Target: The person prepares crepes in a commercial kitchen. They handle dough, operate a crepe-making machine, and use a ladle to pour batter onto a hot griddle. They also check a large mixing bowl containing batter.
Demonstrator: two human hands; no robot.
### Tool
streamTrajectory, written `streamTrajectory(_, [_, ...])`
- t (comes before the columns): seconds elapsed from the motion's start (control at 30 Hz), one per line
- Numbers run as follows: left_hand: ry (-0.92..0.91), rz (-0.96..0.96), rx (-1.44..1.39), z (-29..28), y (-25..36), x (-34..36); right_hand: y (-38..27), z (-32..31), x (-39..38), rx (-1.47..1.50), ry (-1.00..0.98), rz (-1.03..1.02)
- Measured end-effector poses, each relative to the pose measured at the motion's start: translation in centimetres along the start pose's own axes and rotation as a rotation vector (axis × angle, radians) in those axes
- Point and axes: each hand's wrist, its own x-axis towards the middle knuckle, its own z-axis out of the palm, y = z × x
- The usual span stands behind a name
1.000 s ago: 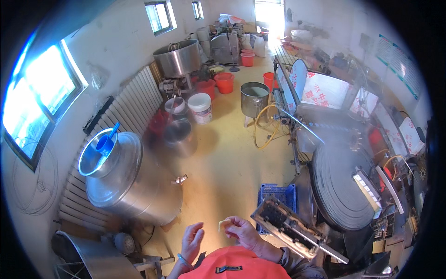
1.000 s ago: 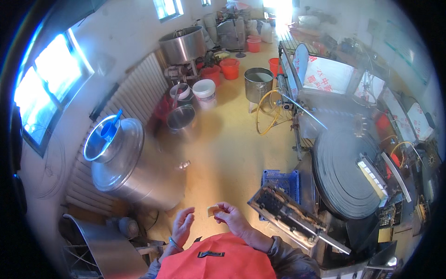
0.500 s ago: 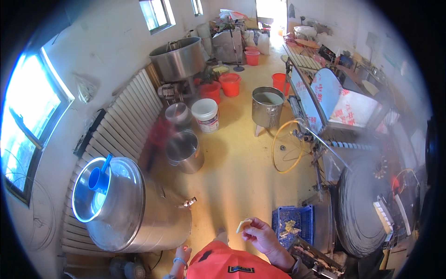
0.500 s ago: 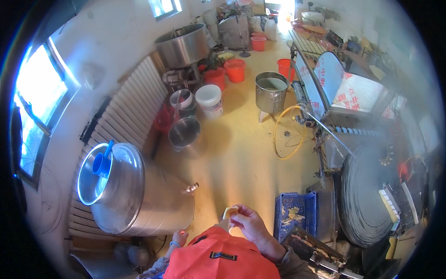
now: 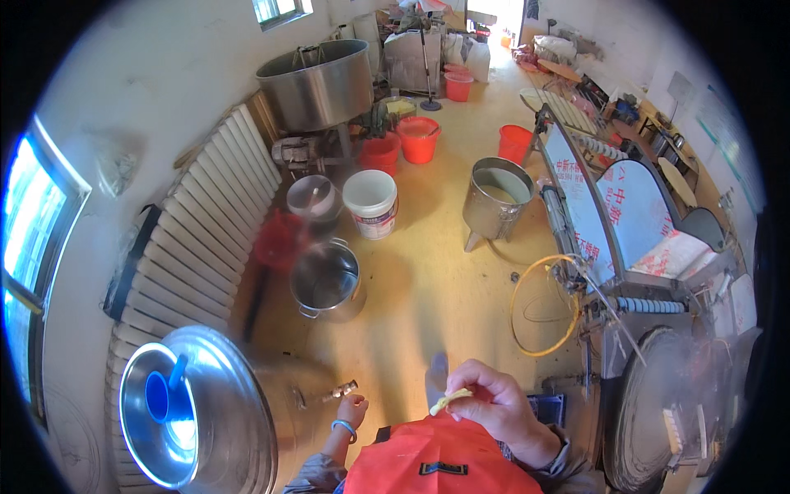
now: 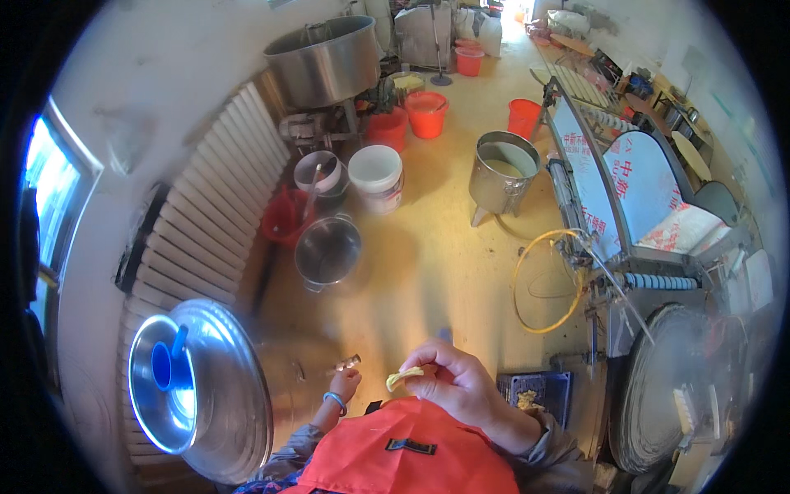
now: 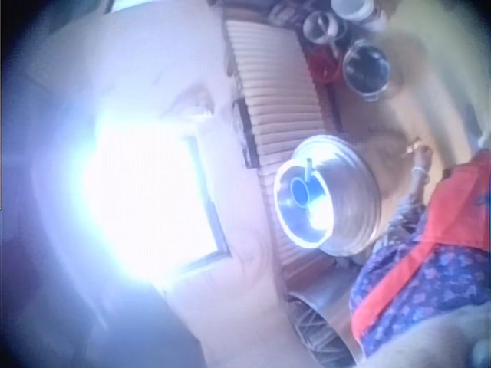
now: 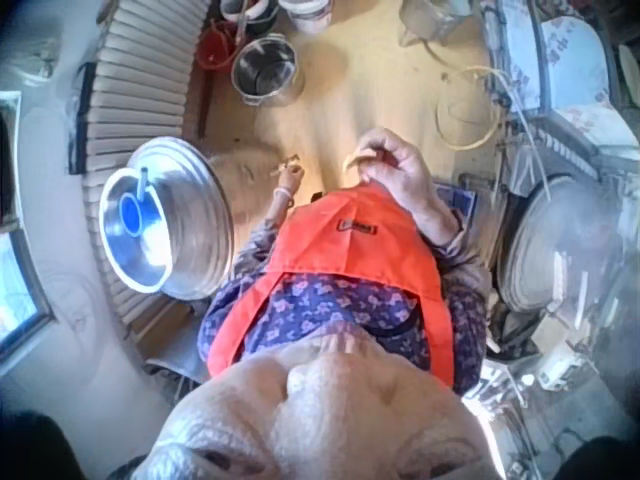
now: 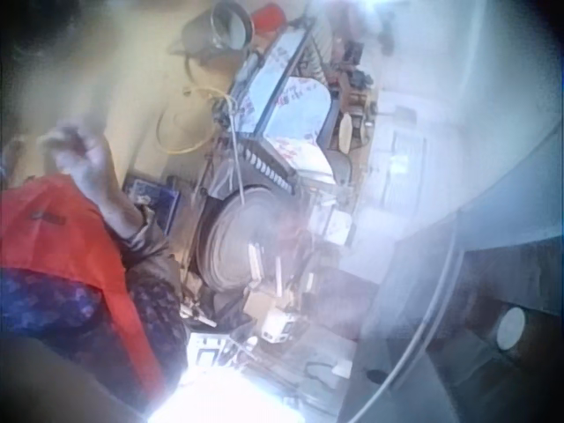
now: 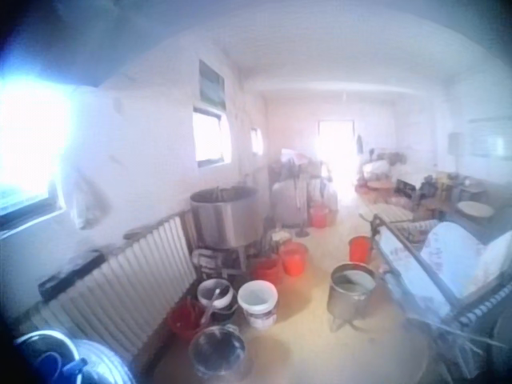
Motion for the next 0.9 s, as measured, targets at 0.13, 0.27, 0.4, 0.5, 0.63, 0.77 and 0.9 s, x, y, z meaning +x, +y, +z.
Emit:
streamTrajectory(0.13, [0.005,0.003,0.119,0.4,0.9,8.1,-5.9,-5.6,8.6,-0.312,-0.191,-0.447])
streamTrajectory(0.27, [-0.236,-0.475,0.146,-0.6,-0.9,14.8,-10.3,-12.1,17.4,-0.169,-0.455,-0.787])
streamTrajectory(0.4, [-0.500,0.163,1.065,-1.7,-2.7,19.7,-12.0,-16.2,26.6,0.146,-0.572,-0.999])
streamTrajectory(0.5, [-0.578,0.140,1.059,-2.0,-2.8,23.5,-13.6,-19.7,32.2,0.047,-0.419,-1.107])
streamTrajectory(0.63, [-0.467,-0.819,-0.542,-1.4,-1.4,30.9,-15.3,-24.4,40.3,0.020,-0.474,-1.005])
streamTrajectory(0.77, [-0.495,0.031,0.541,-1.4,2.0,41.2,-14.6,-26.8,48.7,-0.036,-0.348,-1.043])
streamTrajectory(0.9, [-0.528,-0.240,0.250,-4.2,10.8,55.3,-14.6,-27.5,57.9,-0.150,-0.254,-1.103])
